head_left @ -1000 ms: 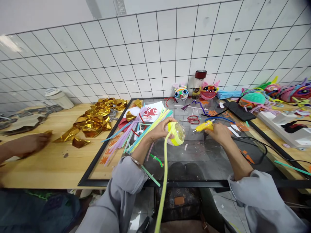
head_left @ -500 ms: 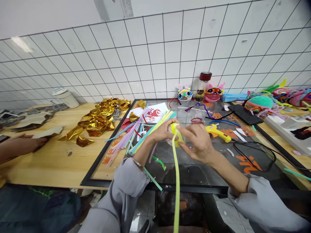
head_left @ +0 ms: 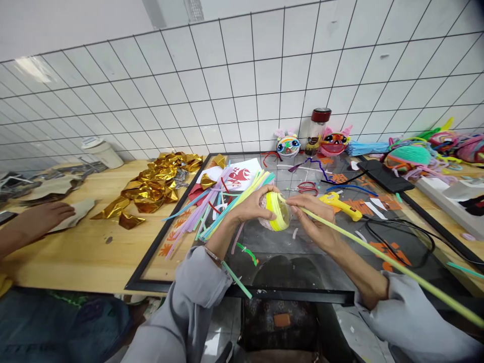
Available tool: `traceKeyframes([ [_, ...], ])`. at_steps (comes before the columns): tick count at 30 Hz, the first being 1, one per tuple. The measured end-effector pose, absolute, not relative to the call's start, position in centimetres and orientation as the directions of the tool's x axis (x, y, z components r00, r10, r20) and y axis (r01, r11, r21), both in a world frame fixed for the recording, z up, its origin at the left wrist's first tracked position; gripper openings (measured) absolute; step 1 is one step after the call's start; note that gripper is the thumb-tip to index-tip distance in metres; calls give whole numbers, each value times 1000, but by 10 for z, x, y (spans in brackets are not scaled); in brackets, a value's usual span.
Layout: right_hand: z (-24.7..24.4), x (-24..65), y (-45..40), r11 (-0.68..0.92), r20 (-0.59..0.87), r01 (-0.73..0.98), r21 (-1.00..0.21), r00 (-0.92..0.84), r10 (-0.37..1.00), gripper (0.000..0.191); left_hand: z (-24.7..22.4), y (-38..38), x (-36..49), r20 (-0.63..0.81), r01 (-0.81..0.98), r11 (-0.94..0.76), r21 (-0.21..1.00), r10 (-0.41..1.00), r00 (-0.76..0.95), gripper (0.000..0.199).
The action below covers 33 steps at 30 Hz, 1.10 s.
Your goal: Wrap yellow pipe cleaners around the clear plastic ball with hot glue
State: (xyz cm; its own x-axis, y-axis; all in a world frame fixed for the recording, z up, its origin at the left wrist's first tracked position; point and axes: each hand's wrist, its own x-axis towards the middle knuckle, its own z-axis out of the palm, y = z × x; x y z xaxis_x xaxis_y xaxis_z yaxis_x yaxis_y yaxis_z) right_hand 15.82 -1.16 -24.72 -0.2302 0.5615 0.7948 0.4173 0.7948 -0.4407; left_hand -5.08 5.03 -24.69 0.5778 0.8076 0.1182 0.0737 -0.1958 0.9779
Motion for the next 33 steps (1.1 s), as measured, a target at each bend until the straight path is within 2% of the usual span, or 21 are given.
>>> traceKeyframes([
  [5,-252,157,-8,765,765,377,-522,-191,615,18,-250,51,-51,111,64,-189,980,783,612,68],
  [10,-255,159,-4,775,774,336,-535,-173,609,16,-252,52,-51,97,56,-169,984,773,627,71],
  [19,-259,158,-1,789,778,324,-522,-197,596,17,-254,51,-53,102,35,-161,986,765,636,73],
  [33,-261,157,-1,847,815,324,-421,-276,510,13,-253,50,-54,122,53,-208,977,740,661,74],
])
